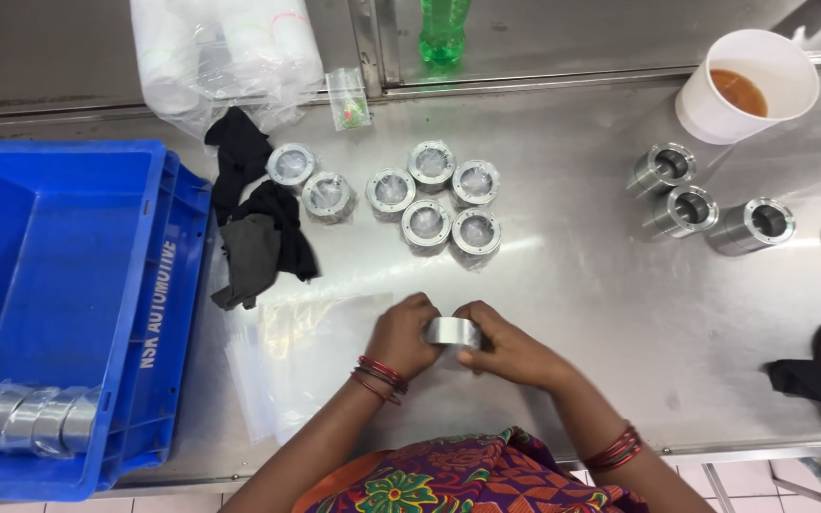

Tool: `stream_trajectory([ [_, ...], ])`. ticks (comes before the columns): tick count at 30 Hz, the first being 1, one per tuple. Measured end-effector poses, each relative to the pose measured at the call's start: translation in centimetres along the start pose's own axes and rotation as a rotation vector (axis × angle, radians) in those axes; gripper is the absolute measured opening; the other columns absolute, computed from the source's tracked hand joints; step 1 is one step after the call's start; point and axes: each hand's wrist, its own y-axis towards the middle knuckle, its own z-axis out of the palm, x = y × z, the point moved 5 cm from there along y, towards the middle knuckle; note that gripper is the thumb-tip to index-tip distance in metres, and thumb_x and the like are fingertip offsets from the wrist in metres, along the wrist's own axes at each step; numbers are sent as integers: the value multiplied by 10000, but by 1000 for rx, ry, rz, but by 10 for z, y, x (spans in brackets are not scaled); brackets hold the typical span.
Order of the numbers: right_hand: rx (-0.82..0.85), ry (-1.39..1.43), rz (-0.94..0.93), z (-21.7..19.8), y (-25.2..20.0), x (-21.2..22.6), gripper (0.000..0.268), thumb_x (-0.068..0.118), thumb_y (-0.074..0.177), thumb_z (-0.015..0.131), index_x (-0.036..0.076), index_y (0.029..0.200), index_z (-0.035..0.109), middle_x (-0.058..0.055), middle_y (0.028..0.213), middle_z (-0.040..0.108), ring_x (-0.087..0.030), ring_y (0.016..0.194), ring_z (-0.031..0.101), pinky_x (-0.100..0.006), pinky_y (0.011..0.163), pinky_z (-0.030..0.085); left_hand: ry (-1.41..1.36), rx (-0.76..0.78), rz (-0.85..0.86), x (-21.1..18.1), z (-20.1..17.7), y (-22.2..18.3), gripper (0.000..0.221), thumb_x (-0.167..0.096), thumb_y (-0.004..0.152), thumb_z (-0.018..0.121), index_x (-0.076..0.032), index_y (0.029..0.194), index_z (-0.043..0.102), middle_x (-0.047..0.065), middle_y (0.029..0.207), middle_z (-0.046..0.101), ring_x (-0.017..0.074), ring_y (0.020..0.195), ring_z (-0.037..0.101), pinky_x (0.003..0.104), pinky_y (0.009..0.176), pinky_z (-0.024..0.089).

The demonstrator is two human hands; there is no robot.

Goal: Inspecting, wiping, and packing small cylindrical metal bearings into a bin.

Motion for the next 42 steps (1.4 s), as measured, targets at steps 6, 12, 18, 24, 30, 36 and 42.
stream_trajectory([
  [6, -566, -609, -165, -21, -19, 15, 305, 198, 765, 826, 52, 964, 648, -130, 1007, 680, -333, 887, 678, -430, 754, 543, -98, 47, -59, -20, -34, -26, 402, -142, 743, 808, -89, 1129, 712, 78, 1082, 639, 247, 752, 679, 370, 708, 583],
  [12, -849, -931, -285, -98, -16, -3, 563, 1, 694, 611, -1, 1247, 510, -288, 1337, 506, -472, 1263, 494, -516, 1072, 430, 56, -84, -40, 33, -66, -52, 263, -185, 765, 822, -150, 1025, 798, 30, 1002, 677, 199, 756, 697, 348, 677, 584],
  [18, -972, -1164, 115, -289, 12, -3, 905, 315, 797, 812, -29, 1518, 388, -353, 1461, 418, -502, 1283, 488, -543, 1049, 413, 112, -49, -27, 19, -62, -33, 185, -217, 712, 866, -99, 839, 803, 42, 897, 694, 234, 774, 698, 359, 692, 551],
  [24, -731, -1209, 310, -290, 8, 2, 656, 274, 688, 906, 118, 1272, 652, -222, 1213, 628, -413, 1116, 646, -501, 949, 524, 33, -131, -100, 35, -45, -28, 81, -151, 807, 810, -74, 824, 794, 45, 868, 718, 212, 765, 704, 335, 702, 558],
  [30, -468, -975, -77, -140, -29, 16, 523, 289, 654, 862, 99, 1119, 714, -142, 1103, 710, -331, 1018, 697, -437, 896, 570, -344, -65, -83, 15, -13, -37, 94, -107, 821, 810, -63, 902, 795, 48, 970, 798, 162, 824, 757, 300, 706, 608],
  [36, -5, -370, 148, -55, -10, 13, 764, 361, 675, 889, 78, 1303, 558, -128, 1058, 739, -241, 968, 730, -397, 861, 602, -582, 13, -90, 22, -3, -30, 107, -83, 808, 811, -60, 908, 779, 79, 1167, 786, 195, 1087, 748, 326, 914, 600],
  [42, 58, 111, 297, -32, 11, -32, 502, 331, 965, 659, -39, 1255, 481, -213, 915, 740, -247, 748, 695, -364, 687, 591, -673, 117, 108, 7, -32, -36, 42, -86, 918, 750, -51, 933, 731, 129, 1241, 761, 299, 1442, 513, 474, 1169, 421],
])
